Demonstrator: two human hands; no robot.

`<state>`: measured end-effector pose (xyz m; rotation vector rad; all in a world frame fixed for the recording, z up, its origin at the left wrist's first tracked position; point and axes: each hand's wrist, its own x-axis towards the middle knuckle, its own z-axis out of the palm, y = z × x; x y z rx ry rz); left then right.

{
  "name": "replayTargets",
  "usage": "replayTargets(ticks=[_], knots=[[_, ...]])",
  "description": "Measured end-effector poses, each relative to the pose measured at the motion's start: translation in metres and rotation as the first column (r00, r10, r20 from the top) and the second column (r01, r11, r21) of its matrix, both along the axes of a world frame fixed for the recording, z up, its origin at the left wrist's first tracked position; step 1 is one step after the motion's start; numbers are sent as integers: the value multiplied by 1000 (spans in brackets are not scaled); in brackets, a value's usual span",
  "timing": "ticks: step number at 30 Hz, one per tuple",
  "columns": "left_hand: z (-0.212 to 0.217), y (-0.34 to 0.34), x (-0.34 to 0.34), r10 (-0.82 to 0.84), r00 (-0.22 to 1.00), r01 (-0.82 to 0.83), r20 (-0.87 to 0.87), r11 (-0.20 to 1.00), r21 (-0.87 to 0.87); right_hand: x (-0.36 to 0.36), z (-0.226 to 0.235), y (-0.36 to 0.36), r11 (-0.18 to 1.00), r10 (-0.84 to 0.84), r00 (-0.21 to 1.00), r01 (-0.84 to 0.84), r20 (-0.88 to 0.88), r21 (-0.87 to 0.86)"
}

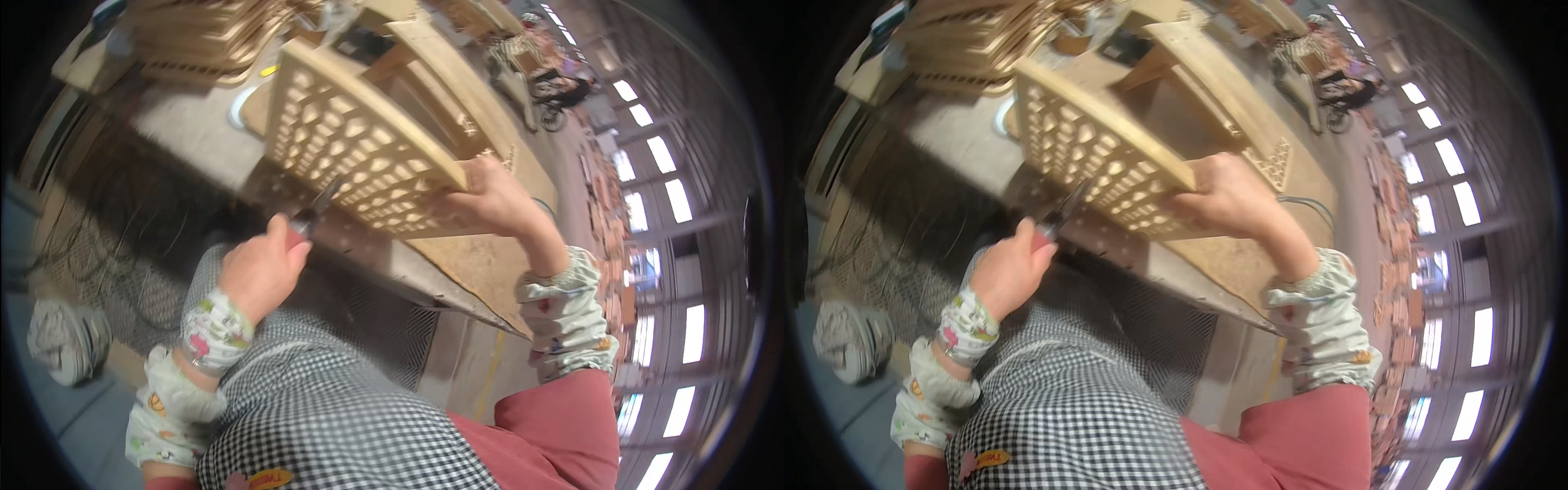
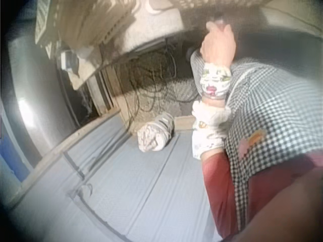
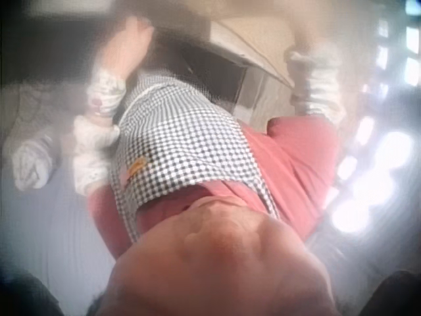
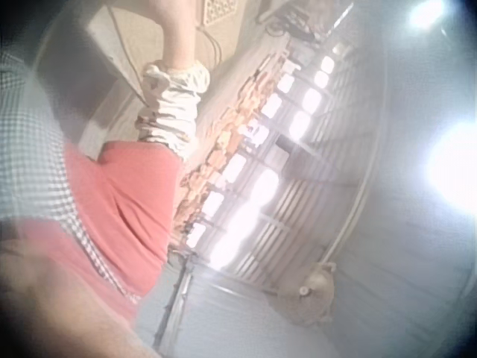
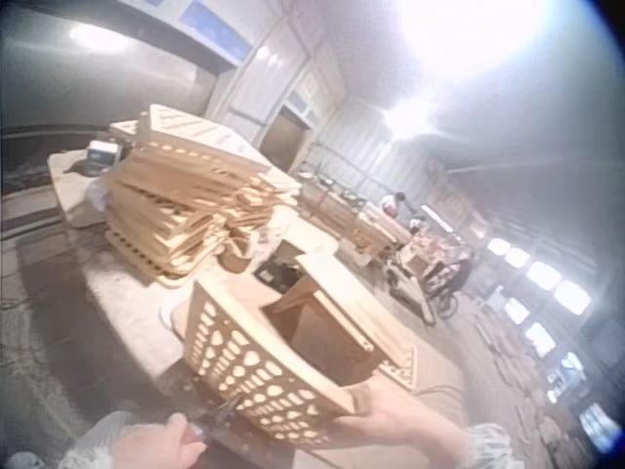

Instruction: The person uses a pair of pliers to remove small wooden pieces or burrs from the decorative cutouts of a wooden panel by hand.

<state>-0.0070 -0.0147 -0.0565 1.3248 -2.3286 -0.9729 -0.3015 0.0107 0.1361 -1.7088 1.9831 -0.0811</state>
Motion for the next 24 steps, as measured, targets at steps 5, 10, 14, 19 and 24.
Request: replayTargets(ticks=[5,10,14,19,24], knots=[[12,-12,-14,-18,995,26,97,997,-73,7,8,-8,988,138,983,-146,-123,-55],[10,-21,-20,-16,988,37,155,990,-136,3,8,-9,984,171,975,-178,-141,-33],[3,-19,-19,27,978,11,206,983,-182,9,9,-7,974,185,976,-198,-114,-108],[0,-20,-28,77,980,-29,185,968,-250,12,13,-7,984,167,975,-174,-144,-42],[7,-9,-19,87,971,-34,223,972,-231,0,8,-10,989,145,977,-148,-154,-8]])
